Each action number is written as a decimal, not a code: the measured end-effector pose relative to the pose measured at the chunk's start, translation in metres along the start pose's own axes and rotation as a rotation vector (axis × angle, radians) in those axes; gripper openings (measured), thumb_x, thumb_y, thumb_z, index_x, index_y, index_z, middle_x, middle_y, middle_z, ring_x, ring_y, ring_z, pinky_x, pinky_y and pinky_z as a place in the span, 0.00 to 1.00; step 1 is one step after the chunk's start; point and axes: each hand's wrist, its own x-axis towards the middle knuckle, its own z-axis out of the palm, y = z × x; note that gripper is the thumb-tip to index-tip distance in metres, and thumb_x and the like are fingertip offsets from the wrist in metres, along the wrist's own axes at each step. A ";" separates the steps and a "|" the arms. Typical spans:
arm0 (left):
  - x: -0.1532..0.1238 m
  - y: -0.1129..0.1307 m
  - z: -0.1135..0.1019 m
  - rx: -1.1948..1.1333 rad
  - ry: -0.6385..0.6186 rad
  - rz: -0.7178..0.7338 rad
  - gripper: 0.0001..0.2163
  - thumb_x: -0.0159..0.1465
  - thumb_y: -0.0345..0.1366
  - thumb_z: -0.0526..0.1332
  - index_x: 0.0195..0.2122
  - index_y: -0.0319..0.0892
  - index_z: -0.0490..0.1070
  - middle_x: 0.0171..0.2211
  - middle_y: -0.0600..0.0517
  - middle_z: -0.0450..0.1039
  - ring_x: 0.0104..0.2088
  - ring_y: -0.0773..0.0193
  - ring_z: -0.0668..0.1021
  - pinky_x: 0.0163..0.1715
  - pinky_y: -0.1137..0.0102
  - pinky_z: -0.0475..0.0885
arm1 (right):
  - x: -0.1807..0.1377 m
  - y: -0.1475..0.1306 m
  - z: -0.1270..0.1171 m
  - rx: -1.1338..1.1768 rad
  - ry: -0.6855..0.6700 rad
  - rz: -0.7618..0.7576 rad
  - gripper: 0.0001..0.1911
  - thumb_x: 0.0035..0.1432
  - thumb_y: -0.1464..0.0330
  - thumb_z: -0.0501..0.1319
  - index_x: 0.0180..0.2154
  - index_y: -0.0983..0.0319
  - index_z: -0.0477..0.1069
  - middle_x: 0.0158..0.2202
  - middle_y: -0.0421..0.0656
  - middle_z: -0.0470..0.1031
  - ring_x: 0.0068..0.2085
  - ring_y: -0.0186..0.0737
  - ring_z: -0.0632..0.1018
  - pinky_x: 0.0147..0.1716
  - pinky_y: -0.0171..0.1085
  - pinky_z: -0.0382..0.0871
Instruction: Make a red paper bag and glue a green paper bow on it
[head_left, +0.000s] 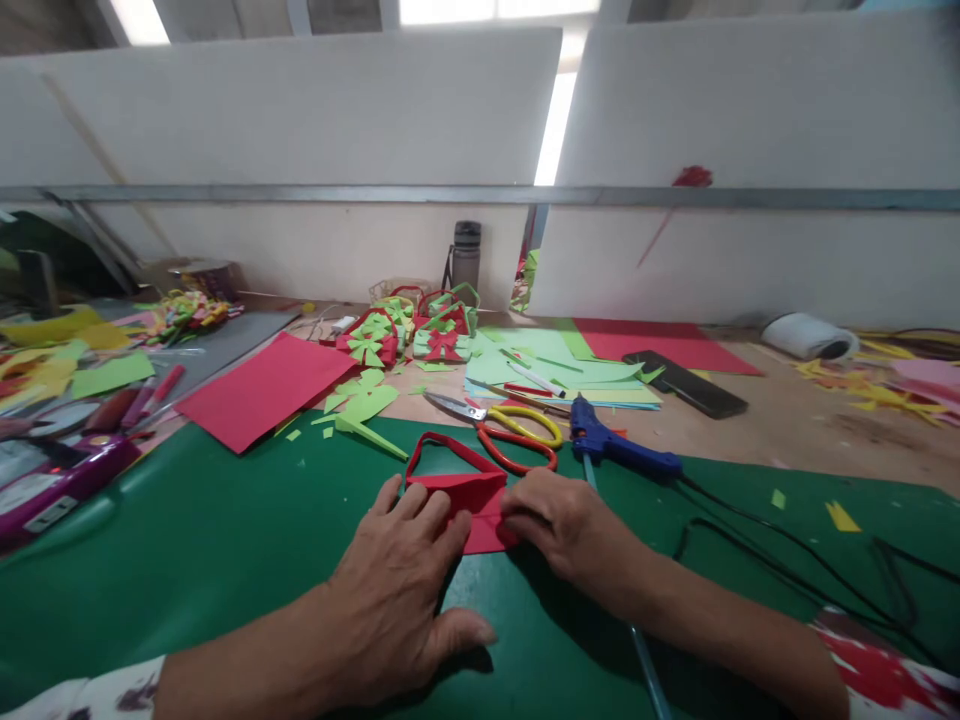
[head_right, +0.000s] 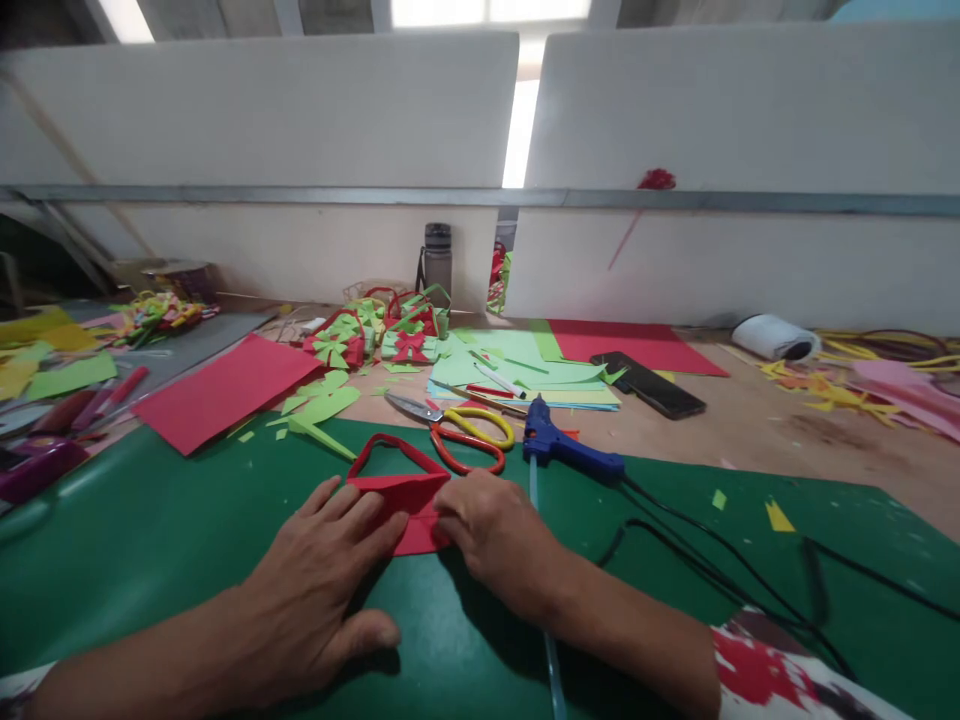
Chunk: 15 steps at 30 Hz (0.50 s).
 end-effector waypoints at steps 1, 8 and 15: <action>0.000 0.000 0.003 0.010 0.011 0.001 0.34 0.57 0.64 0.46 0.52 0.43 0.67 0.46 0.43 0.68 0.44 0.49 0.67 0.51 0.46 0.56 | 0.002 0.001 -0.001 -0.015 0.043 0.030 0.04 0.58 0.74 0.58 0.35 0.63 0.72 0.32 0.43 0.75 0.35 0.38 0.74 0.38 0.37 0.66; -0.006 0.007 0.005 -0.027 -0.034 -0.015 0.36 0.58 0.63 0.44 0.51 0.36 0.68 0.43 0.41 0.67 0.41 0.50 0.67 0.47 0.50 0.63 | 0.023 -0.001 0.000 -0.282 -0.005 0.105 0.13 0.55 0.77 0.58 0.41 0.61 0.75 0.36 0.46 0.71 0.38 0.41 0.74 0.38 0.37 0.67; -0.006 0.008 0.006 -0.008 -0.024 -0.004 0.34 0.59 0.61 0.44 0.48 0.35 0.69 0.41 0.40 0.68 0.41 0.49 0.68 0.44 0.49 0.66 | 0.030 -0.003 0.007 -0.386 0.017 0.101 0.05 0.52 0.76 0.62 0.33 0.65 0.76 0.35 0.48 0.71 0.38 0.43 0.72 0.37 0.38 0.66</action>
